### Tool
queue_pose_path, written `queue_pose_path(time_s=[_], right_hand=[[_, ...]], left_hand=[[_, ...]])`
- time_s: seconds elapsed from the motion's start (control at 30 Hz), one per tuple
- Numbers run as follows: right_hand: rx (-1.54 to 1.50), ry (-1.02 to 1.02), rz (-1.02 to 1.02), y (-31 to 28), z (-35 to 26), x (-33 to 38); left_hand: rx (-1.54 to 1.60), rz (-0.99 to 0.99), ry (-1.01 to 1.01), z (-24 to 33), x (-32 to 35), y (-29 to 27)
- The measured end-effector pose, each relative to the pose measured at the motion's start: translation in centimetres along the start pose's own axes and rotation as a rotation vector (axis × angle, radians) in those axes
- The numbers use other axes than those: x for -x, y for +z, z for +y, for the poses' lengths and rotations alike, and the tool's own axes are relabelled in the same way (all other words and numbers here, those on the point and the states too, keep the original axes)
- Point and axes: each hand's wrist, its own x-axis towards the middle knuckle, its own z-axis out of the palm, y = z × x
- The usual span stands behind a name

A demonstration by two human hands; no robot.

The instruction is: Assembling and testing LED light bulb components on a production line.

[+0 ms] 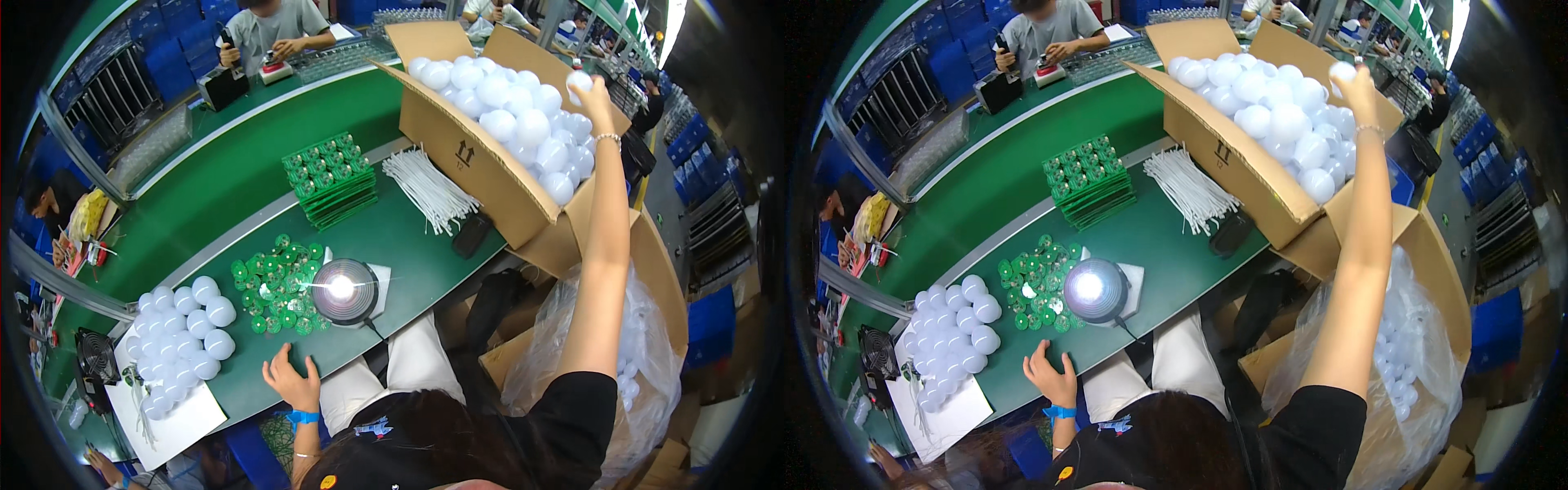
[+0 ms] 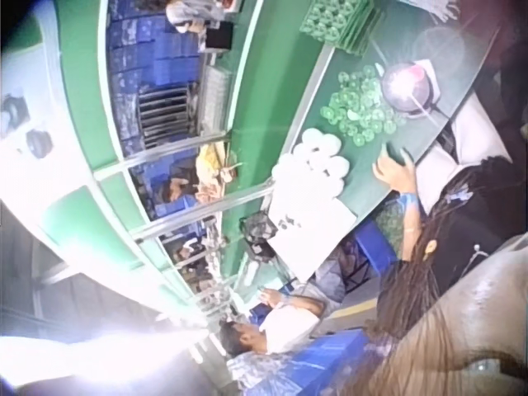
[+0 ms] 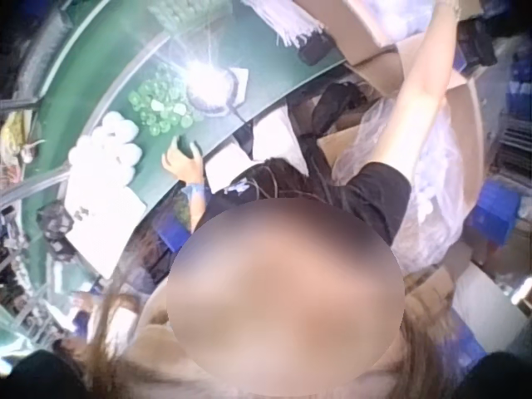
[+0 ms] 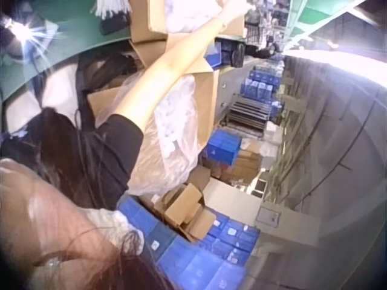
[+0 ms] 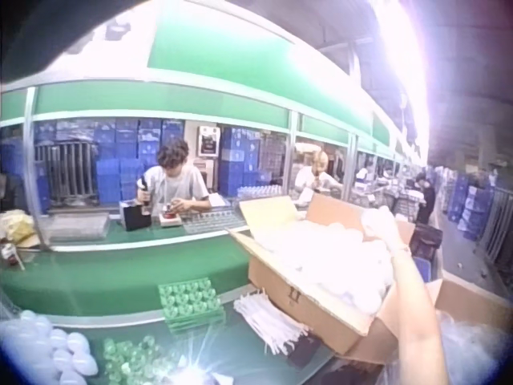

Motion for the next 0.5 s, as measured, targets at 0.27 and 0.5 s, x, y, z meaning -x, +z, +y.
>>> queue_pose_path(time_s=[0.27, 0.5], right_hand=[[0.072, 0.161, -0.189, 3.6, 7.7, -1.5], [-0.312, 0.048, -0.182, 3.8, 10.7, -2.2]], left_hand=[[-0.022, 0.044, -0.013, 0.1, 0.4, 0.3], [-0.037, 0.049, -0.005, 0.3, -0.5, 0.6]])
